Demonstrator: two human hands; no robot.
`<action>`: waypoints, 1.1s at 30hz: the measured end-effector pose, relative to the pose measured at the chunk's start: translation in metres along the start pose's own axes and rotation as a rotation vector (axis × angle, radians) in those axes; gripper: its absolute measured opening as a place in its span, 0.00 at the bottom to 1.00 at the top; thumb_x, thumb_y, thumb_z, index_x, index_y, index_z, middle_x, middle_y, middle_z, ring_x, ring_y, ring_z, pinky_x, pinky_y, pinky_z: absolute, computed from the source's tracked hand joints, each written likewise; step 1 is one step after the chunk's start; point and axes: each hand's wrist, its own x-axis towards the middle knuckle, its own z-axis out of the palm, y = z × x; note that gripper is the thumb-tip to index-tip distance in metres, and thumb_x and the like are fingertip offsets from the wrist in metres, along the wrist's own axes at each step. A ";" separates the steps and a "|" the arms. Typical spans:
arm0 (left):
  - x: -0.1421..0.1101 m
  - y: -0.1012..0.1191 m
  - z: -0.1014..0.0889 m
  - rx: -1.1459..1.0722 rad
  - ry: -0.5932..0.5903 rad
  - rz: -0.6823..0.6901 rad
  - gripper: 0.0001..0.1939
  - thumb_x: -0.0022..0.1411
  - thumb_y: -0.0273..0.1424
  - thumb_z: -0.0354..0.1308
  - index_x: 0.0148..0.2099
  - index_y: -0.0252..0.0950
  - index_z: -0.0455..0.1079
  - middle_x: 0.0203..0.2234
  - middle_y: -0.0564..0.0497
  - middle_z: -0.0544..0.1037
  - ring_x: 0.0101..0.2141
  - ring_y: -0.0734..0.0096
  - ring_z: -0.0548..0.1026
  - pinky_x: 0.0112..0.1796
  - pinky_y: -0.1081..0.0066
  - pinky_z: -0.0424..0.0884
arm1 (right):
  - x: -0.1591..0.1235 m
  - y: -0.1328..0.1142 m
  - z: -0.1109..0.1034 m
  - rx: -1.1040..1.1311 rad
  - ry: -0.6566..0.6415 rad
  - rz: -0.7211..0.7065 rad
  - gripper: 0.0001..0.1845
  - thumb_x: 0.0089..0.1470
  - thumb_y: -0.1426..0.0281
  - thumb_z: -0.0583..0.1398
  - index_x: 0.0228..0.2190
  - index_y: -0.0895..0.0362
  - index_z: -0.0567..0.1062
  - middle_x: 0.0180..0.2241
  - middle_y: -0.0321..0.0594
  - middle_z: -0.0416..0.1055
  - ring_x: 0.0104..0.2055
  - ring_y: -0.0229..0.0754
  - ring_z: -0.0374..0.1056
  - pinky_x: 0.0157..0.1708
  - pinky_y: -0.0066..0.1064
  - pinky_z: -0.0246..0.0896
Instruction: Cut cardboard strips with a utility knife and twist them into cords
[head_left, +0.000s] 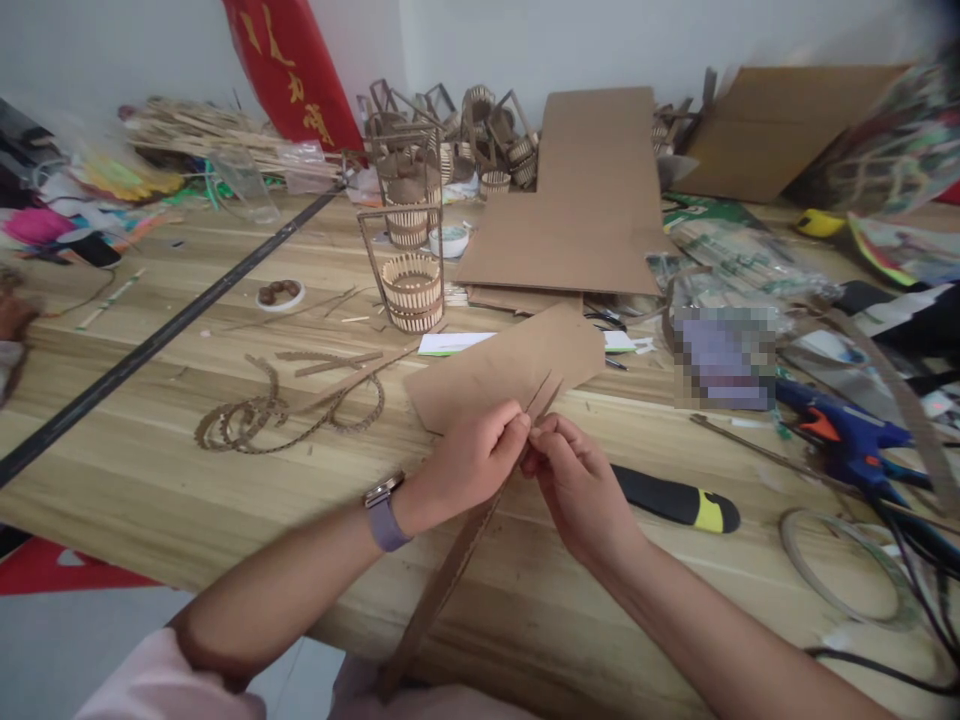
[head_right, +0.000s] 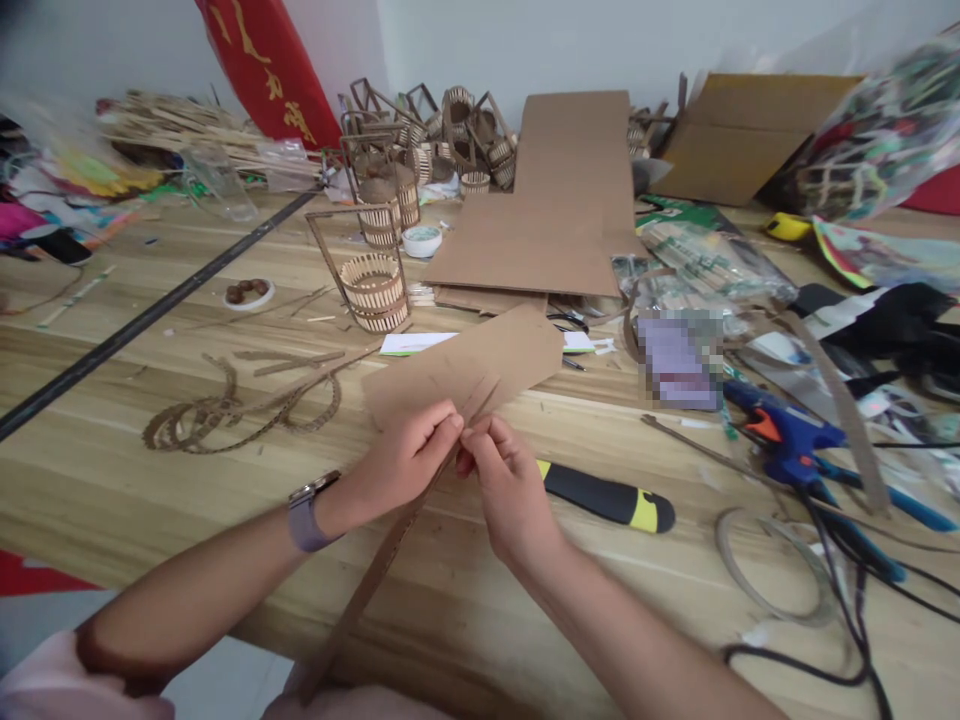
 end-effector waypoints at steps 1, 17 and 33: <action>0.000 0.000 0.000 -0.003 0.002 0.005 0.17 0.71 0.33 0.42 0.27 0.40 0.50 0.20 0.59 0.59 0.24 0.74 0.59 0.28 0.70 0.53 | 0.000 0.001 0.001 -0.003 0.003 -0.005 0.13 0.48 0.62 0.58 0.18 0.52 0.64 0.18 0.30 0.61 0.25 0.37 0.56 0.28 0.32 0.51; 0.003 -0.009 -0.008 0.077 -0.071 -0.007 0.18 0.70 0.37 0.43 0.26 0.39 0.50 0.18 0.58 0.59 0.24 0.73 0.61 0.27 0.69 0.53 | 0.009 -0.008 -0.009 -0.067 -0.119 0.036 0.15 0.44 0.60 0.64 0.20 0.53 0.65 0.17 0.28 0.57 0.22 0.34 0.50 0.24 0.30 0.45; 0.007 -0.009 -0.016 0.081 0.135 -0.069 0.19 0.71 0.38 0.41 0.26 0.40 0.49 0.19 0.58 0.57 0.24 0.73 0.60 0.28 0.69 0.53 | -0.005 0.004 0.000 0.049 -0.010 0.036 0.12 0.50 0.62 0.60 0.22 0.53 0.65 0.21 0.29 0.57 0.25 0.36 0.52 0.26 0.32 0.48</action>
